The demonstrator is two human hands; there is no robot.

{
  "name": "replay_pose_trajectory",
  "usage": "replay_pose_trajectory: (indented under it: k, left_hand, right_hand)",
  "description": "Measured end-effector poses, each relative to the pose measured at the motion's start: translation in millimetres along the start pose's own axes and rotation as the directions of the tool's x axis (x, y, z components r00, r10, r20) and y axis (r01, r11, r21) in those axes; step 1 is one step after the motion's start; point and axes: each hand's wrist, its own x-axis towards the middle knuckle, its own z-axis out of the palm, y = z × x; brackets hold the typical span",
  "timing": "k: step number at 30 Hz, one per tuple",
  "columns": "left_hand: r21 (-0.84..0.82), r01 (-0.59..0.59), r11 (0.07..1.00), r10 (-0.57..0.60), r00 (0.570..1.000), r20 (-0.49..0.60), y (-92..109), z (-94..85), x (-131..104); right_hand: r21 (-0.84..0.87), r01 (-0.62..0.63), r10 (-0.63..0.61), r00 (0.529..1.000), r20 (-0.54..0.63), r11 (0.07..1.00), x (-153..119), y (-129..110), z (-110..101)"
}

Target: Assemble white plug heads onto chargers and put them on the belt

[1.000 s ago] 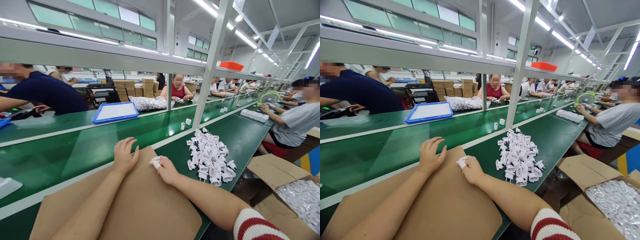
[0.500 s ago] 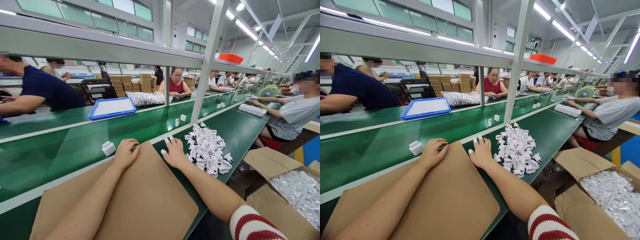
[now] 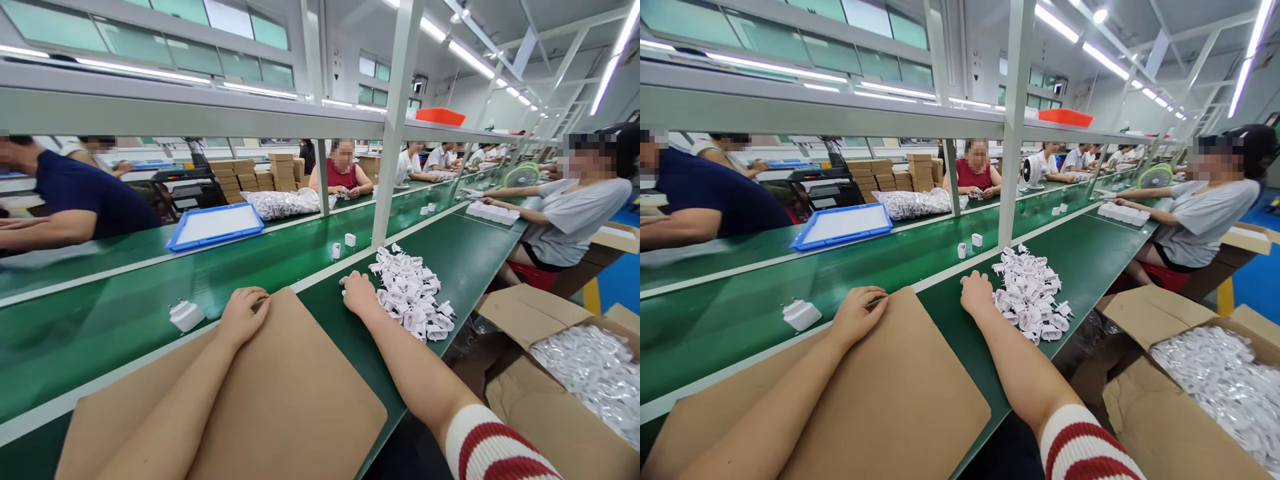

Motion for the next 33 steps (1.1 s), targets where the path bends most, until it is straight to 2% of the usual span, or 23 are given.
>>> replay_pose_trajectory:
  k: [3, 5, 7, 10, 12, 15, 19, 21, 23, 26, 29, 31, 33]
  left_hand:
    - [0.028, 0.048, 0.998, -0.049, 0.997, 0.051, -4, 2.9, -1]
    - [0.062, 0.097, 0.993, -0.104, 0.987, 0.123, -8, 6.6, -2]
    - [0.092, 0.133, 0.987, -0.150, 0.964, 0.218, -11, 10.9, -1]
    - [0.113, 0.144, 0.983, -0.173, 0.932, 0.319, -15, 16.4, -1]
    - [0.120, 0.149, 0.982, -0.182, 0.922, 0.342, -16, 18.9, -3]
    - [0.140, 0.179, 0.974, -0.219, 0.906, 0.362, -18, 20.4, -8]
    - [0.164, 0.228, 0.960, -0.272, 0.895, 0.354, -20, 16.7, -5]
    - [0.152, 0.236, 0.960, -0.273, 0.914, 0.300, -18, 14.2, 7]
    - [0.132, 0.223, 0.966, -0.248, 0.942, 0.225, -11, 14.6, 26]
    - [0.086, 0.201, 0.976, -0.214, 0.958, 0.190, 5, 25.0, 63]
    - [0.034, 0.285, 0.958, -0.285, 0.931, 0.228, 27, 45.6, 100]
    - [0.013, 0.388, 0.921, -0.378, 0.888, 0.260, 40, 61.0, 120]
    - [0.005, 0.477, 0.879, -0.457, 0.840, 0.293, 50, 75.2, 135]
  right_hand:
    - [0.024, 0.099, -0.099, 0.995, -0.025, 0.995, -9, -11, -3]
    - [0.068, 0.173, -0.167, 0.983, -0.082, 0.983, -13, -18, -5]
    - [0.179, 0.217, -0.194, 0.971, -0.141, 0.960, -16, -24, -4]
    - [0.431, 0.235, -0.187, 0.971, -0.151, 0.871, -22, -31, 3]
    - [0.539, 0.275, -0.216, 0.961, -0.171, 0.797, -25, -35, 10]
    - [0.567, 0.358, -0.280, 0.934, -0.224, 0.742, -32, -41, 15]
    - [0.565, 0.428, -0.411, 0.897, -0.165, 0.706, -44, -49, 13]
    - [0.587, 0.472, -0.502, 0.856, -0.124, 0.658, -51, -54, 13]
    - [0.625, 0.514, -0.603, 0.793, -0.086, 0.587, -59, -58, 17]
    - [0.647, 0.540, -0.702, 0.712, -0.010, 0.539, -68, -64, 29]
    - [0.642, 0.540, -0.754, 0.650, 0.093, 0.545, -71, -67, 39]
    - [0.653, 0.521, -0.770, 0.619, 0.154, 0.550, -70, -67, 42]
    - [0.652, 0.503, -0.767, 0.610, 0.197, 0.567, -68, -67, 40]
